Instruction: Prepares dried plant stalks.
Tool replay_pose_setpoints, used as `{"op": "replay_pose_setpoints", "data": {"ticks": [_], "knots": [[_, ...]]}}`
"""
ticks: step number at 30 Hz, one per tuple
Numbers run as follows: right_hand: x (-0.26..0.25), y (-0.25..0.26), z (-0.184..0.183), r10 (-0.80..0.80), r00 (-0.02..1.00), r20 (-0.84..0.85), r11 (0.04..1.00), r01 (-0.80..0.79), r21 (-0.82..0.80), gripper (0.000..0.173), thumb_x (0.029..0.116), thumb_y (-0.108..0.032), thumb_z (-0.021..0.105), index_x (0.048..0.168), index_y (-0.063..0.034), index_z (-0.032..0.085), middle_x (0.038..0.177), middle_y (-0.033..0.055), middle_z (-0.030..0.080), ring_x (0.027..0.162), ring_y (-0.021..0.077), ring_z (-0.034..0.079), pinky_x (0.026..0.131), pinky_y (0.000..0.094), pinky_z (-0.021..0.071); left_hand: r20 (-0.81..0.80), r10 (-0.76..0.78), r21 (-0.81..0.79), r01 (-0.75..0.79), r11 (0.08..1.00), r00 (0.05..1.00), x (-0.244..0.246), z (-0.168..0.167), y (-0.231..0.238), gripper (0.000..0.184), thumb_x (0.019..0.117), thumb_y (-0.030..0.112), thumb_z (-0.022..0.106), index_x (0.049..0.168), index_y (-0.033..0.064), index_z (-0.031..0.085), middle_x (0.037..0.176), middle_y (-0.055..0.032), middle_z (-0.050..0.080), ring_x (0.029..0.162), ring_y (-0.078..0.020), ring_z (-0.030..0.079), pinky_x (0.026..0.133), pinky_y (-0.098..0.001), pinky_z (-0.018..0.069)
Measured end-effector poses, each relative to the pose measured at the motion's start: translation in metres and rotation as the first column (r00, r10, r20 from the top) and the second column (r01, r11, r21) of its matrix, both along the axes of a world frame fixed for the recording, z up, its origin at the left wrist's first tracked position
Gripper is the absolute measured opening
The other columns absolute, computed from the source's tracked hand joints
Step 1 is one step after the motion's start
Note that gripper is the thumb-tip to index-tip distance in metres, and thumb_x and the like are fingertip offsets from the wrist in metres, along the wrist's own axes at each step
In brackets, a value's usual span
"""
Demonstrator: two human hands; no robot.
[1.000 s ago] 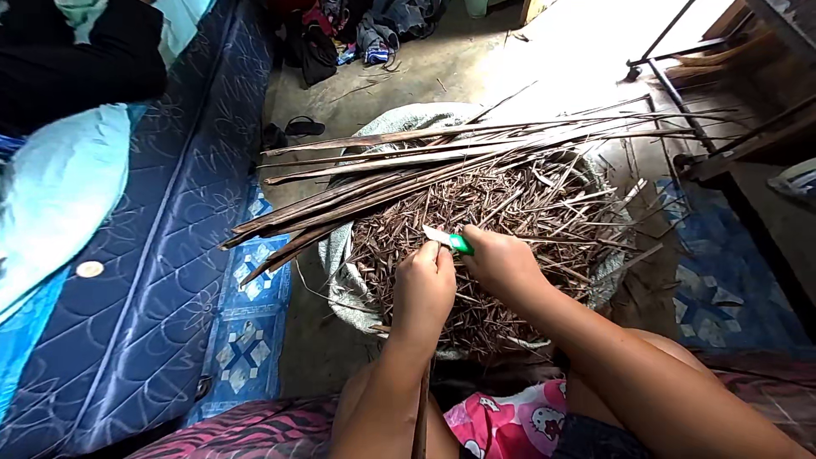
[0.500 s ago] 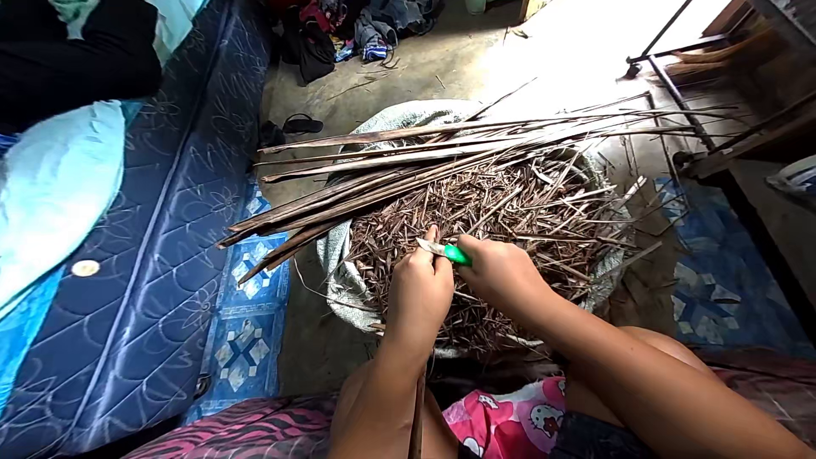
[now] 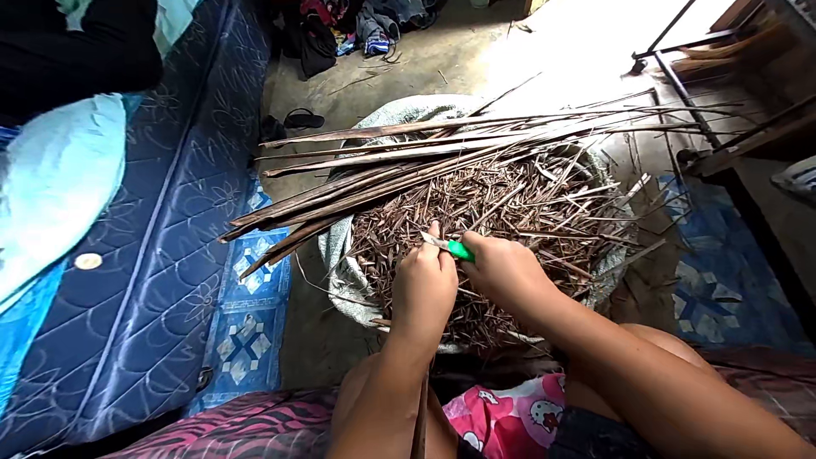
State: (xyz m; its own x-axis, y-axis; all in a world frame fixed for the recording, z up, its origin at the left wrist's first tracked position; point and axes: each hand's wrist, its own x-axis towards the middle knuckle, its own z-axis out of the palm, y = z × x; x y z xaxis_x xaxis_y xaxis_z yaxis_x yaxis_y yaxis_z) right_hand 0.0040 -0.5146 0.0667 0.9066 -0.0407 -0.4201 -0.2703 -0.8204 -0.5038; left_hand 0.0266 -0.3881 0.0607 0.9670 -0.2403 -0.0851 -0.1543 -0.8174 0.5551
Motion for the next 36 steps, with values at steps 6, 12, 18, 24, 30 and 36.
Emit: {"op": "replay_pose_setpoints", "data": {"ticks": [6, 12, 18, 24, 30, 36], "knots": [[0.000, -0.007, -0.023, -0.098, 0.956, 0.278, 0.976, 0.147, -0.162, 0.015, 0.1000, -0.013, 0.059, 0.103, -0.0008, 0.067, 0.086, 0.0199, 0.071, 0.086, 0.0406, 0.073, 0.067, 0.0551, 0.0542, -0.004, 0.013, -0.042, -0.013, 0.999, 1.000, 0.006, 0.001, 0.003, 0.035, 0.1070, 0.015, 0.046, 0.129, -0.0003, 0.068, 0.080, -0.0070, 0.070, 0.071, -0.0153, 0.066, 0.073, -0.0345, 0.0551], [-0.004, 0.006, -0.025, -0.071, 0.923, 0.379, 0.985, 0.125, -0.120, 0.016, 0.0987, -0.013, 0.060, 0.100, 0.0001, 0.068, 0.084, 0.0200, 0.071, 0.081, 0.0397, 0.073, 0.065, 0.0538, 0.0547, 0.027, 0.015, -0.095, -0.012, 0.995, 1.000, 0.003, 0.002, 0.005, 0.028, 0.1047, 0.015, 0.048, 0.092, 0.0029, 0.070, 0.070, -0.0013, 0.063, 0.064, -0.0087, 0.059, 0.064, -0.0288, 0.0493], [0.019, -0.029, -0.036, -0.252, 0.891, 0.379, 0.930, 0.331, -0.160, 0.014, 0.1011, -0.011, 0.060, 0.104, 0.0004, 0.067, 0.086, 0.0239, 0.070, 0.083, 0.0474, 0.071, 0.065, 0.0631, 0.0538, 0.006, 0.006, -0.126, -0.006, 0.992, 1.000, 0.004, 0.001, 0.008, 0.036, 0.1065, 0.016, 0.048, 0.134, 0.0033, 0.066, 0.074, -0.0026, 0.067, 0.064, -0.0076, 0.060, 0.066, -0.0252, 0.0514], [0.007, -0.024, -0.011, -0.232, 0.899, 0.372, 0.969, 0.246, 0.010, 0.016, 0.0993, -0.016, 0.064, 0.099, -0.0006, 0.066, 0.078, 0.0195, 0.067, 0.076, 0.0411, 0.069, 0.065, 0.0595, 0.0525, 0.009, -0.001, -0.129, 0.002, 0.992, 1.000, 0.003, 0.000, 0.006, 0.032, 0.1036, 0.016, 0.050, 0.123, 0.0024, 0.072, 0.083, -0.0059, 0.072, 0.068, -0.0096, 0.065, 0.069, -0.0285, 0.0548], [0.011, -0.016, -0.032, -0.148, 0.932, 0.331, 0.981, 0.179, -0.067, 0.019, 0.1021, -0.017, 0.059, 0.101, 0.0003, 0.067, 0.084, 0.0218, 0.071, 0.083, 0.0443, 0.072, 0.067, 0.0610, 0.0543, 0.079, -0.028, -0.109, 0.037, 0.993, 0.996, -0.004, -0.005, 0.003, 0.034, 0.1048, 0.016, 0.049, 0.126, 0.0005, 0.071, 0.081, -0.0073, 0.072, 0.068, -0.0126, 0.066, 0.069, -0.0315, 0.0557], [0.015, -0.038, -0.014, -0.296, 0.905, 0.305, 0.952, 0.304, 0.019, 0.017, 0.1027, -0.019, 0.061, 0.101, -0.0027, 0.066, 0.079, 0.0183, 0.067, 0.077, 0.0399, 0.069, 0.066, 0.0595, 0.0520, 0.029, -0.024, -0.178, 0.029, 0.984, 0.999, -0.004, -0.003, 0.004, 0.035, 0.1043, 0.017, 0.049, 0.128, 0.0025, 0.070, 0.075, -0.0024, 0.069, 0.063, -0.0061, 0.062, 0.065, -0.0245, 0.0530]]}}
